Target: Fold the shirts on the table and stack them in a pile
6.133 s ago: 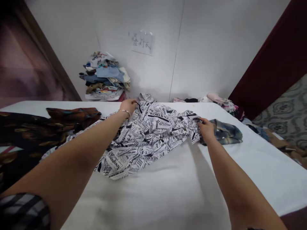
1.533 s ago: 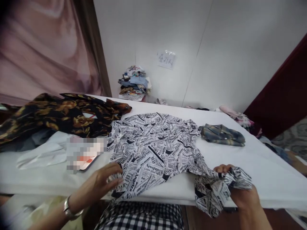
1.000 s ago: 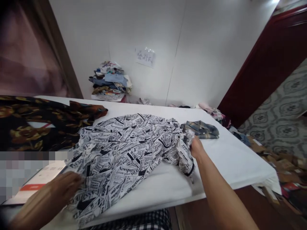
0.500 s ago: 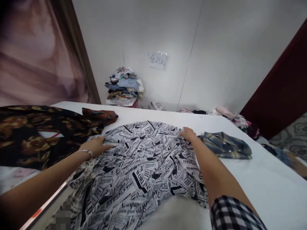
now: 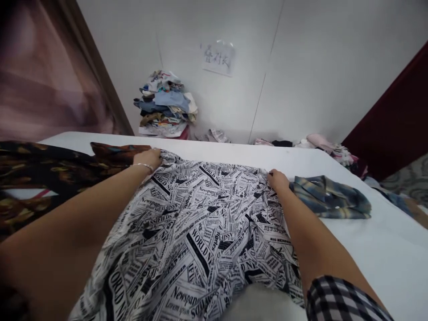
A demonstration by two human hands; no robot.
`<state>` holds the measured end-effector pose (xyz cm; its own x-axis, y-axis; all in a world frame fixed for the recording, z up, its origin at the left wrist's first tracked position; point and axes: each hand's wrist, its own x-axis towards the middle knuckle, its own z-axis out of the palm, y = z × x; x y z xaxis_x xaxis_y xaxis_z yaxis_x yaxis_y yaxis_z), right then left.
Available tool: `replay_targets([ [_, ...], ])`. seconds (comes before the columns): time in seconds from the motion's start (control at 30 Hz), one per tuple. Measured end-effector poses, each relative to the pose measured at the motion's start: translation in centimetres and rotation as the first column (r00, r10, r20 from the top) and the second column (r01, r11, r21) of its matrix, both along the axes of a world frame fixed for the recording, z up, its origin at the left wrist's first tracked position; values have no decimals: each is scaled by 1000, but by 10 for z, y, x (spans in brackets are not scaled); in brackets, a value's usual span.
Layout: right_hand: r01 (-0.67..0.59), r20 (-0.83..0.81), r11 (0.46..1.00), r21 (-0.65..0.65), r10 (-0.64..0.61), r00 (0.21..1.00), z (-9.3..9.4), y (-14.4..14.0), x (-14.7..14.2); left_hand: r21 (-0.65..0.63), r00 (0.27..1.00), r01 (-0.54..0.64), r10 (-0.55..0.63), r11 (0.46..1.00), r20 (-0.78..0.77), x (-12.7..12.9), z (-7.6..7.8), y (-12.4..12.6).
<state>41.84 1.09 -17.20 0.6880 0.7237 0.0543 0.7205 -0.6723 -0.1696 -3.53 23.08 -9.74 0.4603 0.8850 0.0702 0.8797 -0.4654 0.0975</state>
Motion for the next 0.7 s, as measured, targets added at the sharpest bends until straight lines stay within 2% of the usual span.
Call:
replay_targets([
  [0.1,-42,-31,998,53,44,999,7,-17,-1,44,998,-55,56,998,-35,9,-6,-11],
  [0.2,-95,-192,967,235,143,971,18,-57,-10,142,996,86,-83,986,-25,-11,-5,-50],
  [0.3,-108,-453,919,378,285,845,26,-124,-30,195,971,224,-237,955,42,-48,-5,-119],
  [0.37,-77,-556,914,398,307,772,26,-176,-49,153,946,290,-307,945,104,-74,-14,-179],
  [0.47,-25,-638,919,393,292,713,18,-241,-81,93,910,367,-378,925,168,-107,-48,-272],
  [0.53,-38,-636,908,417,322,701,10,-266,-100,86,886,416,-425,905,187,-117,-71,-318],
  [0.6,-84,-577,887,455,365,731,4,-279,-115,50,884,426,-427,904,190,-118,-84,-347],
  [0.67,-80,-527,866,494,371,765,1,-286,-123,1,897,411,-405,912,180,-111,-83,-358],
  [0.7,-28,-522,852,523,346,780,2,-290,-125,-19,902,403,-395,915,173,-106,-79,-360],
])
